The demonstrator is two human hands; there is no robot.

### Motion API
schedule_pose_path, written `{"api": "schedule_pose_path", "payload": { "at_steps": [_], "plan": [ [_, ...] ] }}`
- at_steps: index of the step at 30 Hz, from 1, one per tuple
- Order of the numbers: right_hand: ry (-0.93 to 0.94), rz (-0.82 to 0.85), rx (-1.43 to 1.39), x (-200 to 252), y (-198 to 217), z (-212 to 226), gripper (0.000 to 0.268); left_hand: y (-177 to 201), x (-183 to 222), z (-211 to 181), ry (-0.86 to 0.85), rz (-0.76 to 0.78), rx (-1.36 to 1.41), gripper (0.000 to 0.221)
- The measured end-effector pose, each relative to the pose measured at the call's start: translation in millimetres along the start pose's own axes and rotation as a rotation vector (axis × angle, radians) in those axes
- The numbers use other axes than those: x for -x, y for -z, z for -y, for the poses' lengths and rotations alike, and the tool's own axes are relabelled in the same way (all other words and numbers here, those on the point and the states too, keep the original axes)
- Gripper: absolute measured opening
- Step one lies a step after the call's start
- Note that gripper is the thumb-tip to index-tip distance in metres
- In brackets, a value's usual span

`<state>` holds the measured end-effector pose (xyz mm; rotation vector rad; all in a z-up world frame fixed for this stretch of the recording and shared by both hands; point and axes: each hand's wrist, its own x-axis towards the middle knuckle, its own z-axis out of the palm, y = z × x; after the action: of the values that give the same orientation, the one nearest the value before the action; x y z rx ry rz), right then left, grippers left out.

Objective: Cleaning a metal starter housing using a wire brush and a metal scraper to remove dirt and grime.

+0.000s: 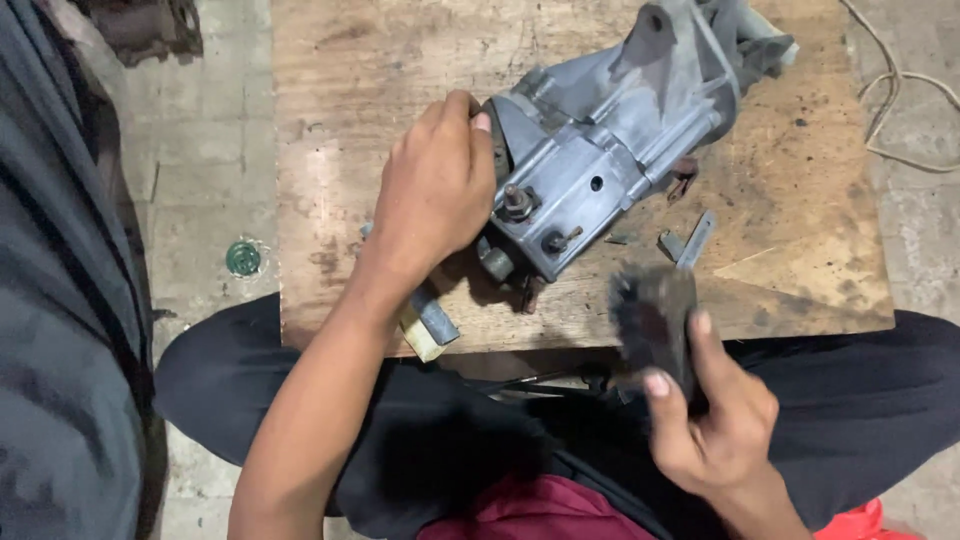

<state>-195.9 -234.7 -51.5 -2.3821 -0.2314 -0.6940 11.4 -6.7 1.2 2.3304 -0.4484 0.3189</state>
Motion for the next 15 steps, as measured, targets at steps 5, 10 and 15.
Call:
{"api": "schedule_pose_path", "payload": {
  "at_steps": [5,10,15],
  "plan": [
    [0.071,0.144,-0.104,-89,-23,50,0.054,4,1,1,0.022,0.056,0.013,0.027],
    [0.091,0.228,0.111,-62,-42,41,0.051,9,1,-5,-0.074,0.022,0.063,0.023],
    [0.108,0.211,-0.188,-26,-14,12,0.048,9,0,-5,-0.030,0.045,0.065,0.023]
  ]
}}
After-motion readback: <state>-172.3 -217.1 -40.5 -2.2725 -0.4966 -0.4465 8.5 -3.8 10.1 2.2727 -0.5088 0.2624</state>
